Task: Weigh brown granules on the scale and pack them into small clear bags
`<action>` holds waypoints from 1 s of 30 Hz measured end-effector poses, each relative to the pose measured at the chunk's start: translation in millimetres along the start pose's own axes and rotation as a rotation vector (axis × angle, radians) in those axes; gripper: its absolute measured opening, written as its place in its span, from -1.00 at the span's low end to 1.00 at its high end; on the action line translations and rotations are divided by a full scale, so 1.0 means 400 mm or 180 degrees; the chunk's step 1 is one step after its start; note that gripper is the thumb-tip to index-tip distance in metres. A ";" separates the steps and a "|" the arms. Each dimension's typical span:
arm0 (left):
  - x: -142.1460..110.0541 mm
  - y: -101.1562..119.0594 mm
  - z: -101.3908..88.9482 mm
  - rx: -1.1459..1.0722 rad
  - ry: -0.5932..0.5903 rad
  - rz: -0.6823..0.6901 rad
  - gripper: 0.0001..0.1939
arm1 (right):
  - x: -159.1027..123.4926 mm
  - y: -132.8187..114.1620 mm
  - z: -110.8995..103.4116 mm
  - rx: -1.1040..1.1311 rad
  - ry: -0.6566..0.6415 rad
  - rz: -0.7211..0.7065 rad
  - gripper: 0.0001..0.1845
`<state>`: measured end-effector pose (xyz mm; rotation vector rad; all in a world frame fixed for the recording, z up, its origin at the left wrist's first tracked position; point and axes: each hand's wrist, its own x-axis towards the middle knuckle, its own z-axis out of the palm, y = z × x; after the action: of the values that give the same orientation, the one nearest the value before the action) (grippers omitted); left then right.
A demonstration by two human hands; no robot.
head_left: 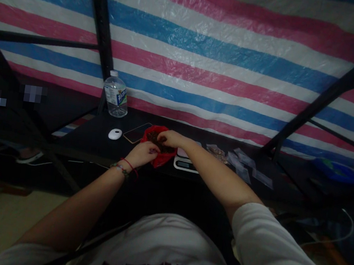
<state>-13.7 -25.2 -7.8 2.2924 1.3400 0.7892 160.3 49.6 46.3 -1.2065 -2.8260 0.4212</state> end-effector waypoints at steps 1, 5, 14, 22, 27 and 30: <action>0.000 0.002 0.001 0.0039 0.0035 -0.0020 -0.73 | 0.000 0.002 0.000 -0.0013 0.0030 -0.0002 -0.67; -0.001 0.006 0.007 0.0176 0.0130 -0.0142 -0.73 | 0.004 0.005 0.004 -0.0158 0.0030 0.0052 -0.71; 0.002 0.000 0.012 0.0242 0.0068 -0.0063 -0.72 | 0.014 -0.007 0.044 -0.0444 -0.0363 0.0037 -0.67; 0.001 -0.006 0.015 0.0046 0.0090 -0.0028 -0.72 | 0.016 -0.010 0.036 -0.0490 -0.0356 0.0224 -0.72; 0.000 0.000 0.011 -0.0038 0.0106 -0.0002 -0.72 | 0.014 -0.010 0.023 -0.0380 -0.0068 0.0121 -0.74; -0.003 0.006 0.006 -0.0068 0.0139 -0.0012 -0.72 | 0.008 -0.008 0.016 -0.0322 0.0005 0.0150 -0.74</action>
<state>-10.9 -27.3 -8.8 2.2680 1.3478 0.8528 154.9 48.3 40.8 -1.2926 -2.8542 0.2822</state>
